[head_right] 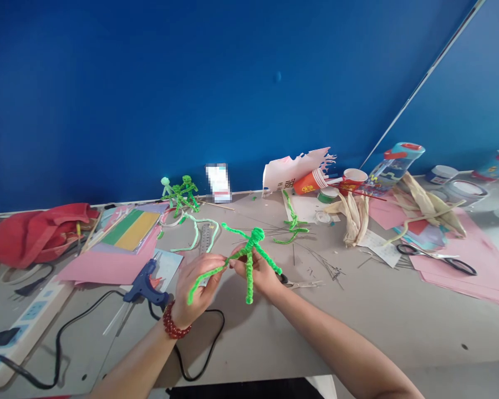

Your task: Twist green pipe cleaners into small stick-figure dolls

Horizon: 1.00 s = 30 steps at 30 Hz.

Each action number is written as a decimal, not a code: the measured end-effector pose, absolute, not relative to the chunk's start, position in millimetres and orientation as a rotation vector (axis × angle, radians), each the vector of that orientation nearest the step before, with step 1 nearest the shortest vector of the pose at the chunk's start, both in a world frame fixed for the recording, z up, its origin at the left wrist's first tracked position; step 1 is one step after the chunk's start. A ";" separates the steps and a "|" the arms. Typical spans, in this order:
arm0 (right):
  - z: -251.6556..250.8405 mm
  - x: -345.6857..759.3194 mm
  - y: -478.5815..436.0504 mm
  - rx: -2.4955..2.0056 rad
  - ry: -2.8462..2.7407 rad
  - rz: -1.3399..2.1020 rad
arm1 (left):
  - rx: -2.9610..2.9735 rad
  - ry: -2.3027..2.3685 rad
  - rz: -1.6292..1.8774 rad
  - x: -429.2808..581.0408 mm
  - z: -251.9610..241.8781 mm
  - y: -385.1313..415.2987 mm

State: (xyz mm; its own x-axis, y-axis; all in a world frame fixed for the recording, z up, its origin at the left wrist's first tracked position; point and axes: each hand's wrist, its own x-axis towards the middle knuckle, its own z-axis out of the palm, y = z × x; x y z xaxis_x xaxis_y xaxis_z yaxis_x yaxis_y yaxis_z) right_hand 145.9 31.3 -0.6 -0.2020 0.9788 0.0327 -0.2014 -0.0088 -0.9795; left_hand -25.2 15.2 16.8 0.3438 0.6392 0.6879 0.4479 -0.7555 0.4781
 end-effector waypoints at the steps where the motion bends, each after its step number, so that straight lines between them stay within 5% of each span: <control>1: -0.8 145.9 30.8 -0.938 -1.224 1.434 | 2.345 1.019 1.370 -24.2 17.9 14.4; 21: -10.1 145.5 33.5 -0.827 -1.811 0.750 | 1.307 1.056 0.972 -21.1 21.2 18.0; 30: -8.4 146.6 35.5 -0.938 -1.455 1.223 | 2.335 1.212 1.395 -24.0 22.4 13.1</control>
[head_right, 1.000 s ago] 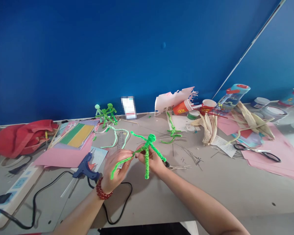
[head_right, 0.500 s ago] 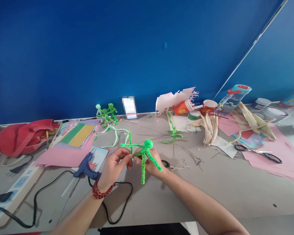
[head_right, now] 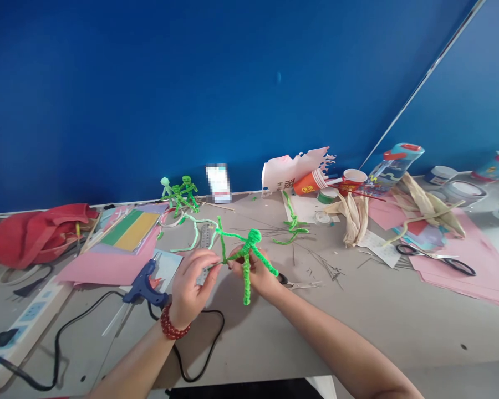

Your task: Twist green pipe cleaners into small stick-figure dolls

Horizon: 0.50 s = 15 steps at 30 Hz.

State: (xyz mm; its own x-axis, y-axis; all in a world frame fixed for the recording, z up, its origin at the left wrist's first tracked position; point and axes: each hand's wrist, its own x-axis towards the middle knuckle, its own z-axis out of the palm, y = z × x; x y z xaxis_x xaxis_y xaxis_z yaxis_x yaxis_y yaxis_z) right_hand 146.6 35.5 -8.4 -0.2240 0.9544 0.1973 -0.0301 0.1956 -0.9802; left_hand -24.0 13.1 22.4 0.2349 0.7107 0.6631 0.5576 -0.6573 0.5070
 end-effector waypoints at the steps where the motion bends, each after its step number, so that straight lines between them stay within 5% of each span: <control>1: -8.2 146.9 35.4 -0.934 -1.416 1.272 | 2.420 1.196 1.386 -24.2 22.2 13.9; 15: -6.8 147.3 32.8 -0.904 -1.394 1.293 | 2.467 1.158 1.334 -25.5 22.1 21.6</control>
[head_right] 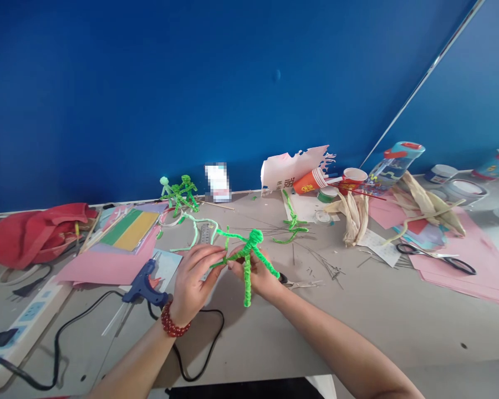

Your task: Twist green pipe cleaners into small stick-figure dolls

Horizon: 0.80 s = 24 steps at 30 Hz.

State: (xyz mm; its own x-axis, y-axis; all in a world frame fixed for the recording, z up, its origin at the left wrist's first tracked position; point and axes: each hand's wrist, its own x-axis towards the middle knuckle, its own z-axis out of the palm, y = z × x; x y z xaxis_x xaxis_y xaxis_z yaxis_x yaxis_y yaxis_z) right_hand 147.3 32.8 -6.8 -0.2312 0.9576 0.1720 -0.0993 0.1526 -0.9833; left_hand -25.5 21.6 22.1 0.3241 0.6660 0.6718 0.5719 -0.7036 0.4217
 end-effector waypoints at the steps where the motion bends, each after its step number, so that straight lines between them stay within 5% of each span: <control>1: -6.5 147.4 32.9 -0.902 -1.419 1.251 | 2.432 1.159 1.338 -25.3 22.8 21.4; 10: 1.5 149.0 33.2 -0.919 -1.623 0.921 | 2.106 1.160 1.265 -21.7 21.4 18.7; 24: -7.3 147.6 35.6 -0.940 -1.646 0.899 | 1.562 1.188 0.999 -22.2 20.4 18.5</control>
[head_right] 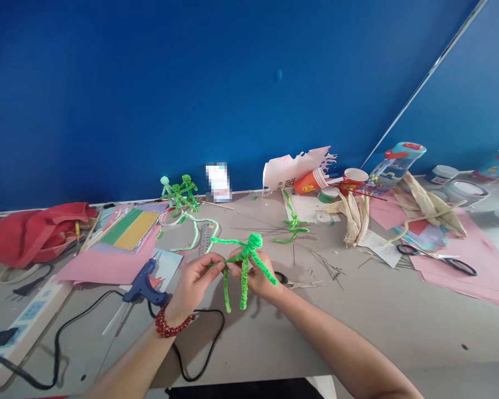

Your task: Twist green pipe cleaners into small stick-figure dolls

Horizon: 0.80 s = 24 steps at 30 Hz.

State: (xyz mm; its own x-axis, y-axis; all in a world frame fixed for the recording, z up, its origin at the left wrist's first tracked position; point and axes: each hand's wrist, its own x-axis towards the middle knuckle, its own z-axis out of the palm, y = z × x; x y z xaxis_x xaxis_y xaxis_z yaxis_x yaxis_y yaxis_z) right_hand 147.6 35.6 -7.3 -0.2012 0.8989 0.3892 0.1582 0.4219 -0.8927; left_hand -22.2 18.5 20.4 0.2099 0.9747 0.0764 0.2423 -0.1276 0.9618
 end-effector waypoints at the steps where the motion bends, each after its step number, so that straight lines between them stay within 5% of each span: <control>1: -7.0 147.4 35.5 -0.943 -1.643 0.900 | 1.519 1.169 0.995 -21.9 20.6 18.5; 9: -4.2 146.5 34.2 -0.954 -1.360 1.308 | 1.416 1.066 1.013 -20.3 20.8 14.0; 17: -3.7 149.5 37.9 -1.024 -1.288 1.382 | 2.413 1.116 1.139 -22.8 11.9 16.5; 24: -2.4 149.3 36.4 -1.036 -1.286 1.385 | 2.561 1.079 1.220 -25.0 11.8 16.6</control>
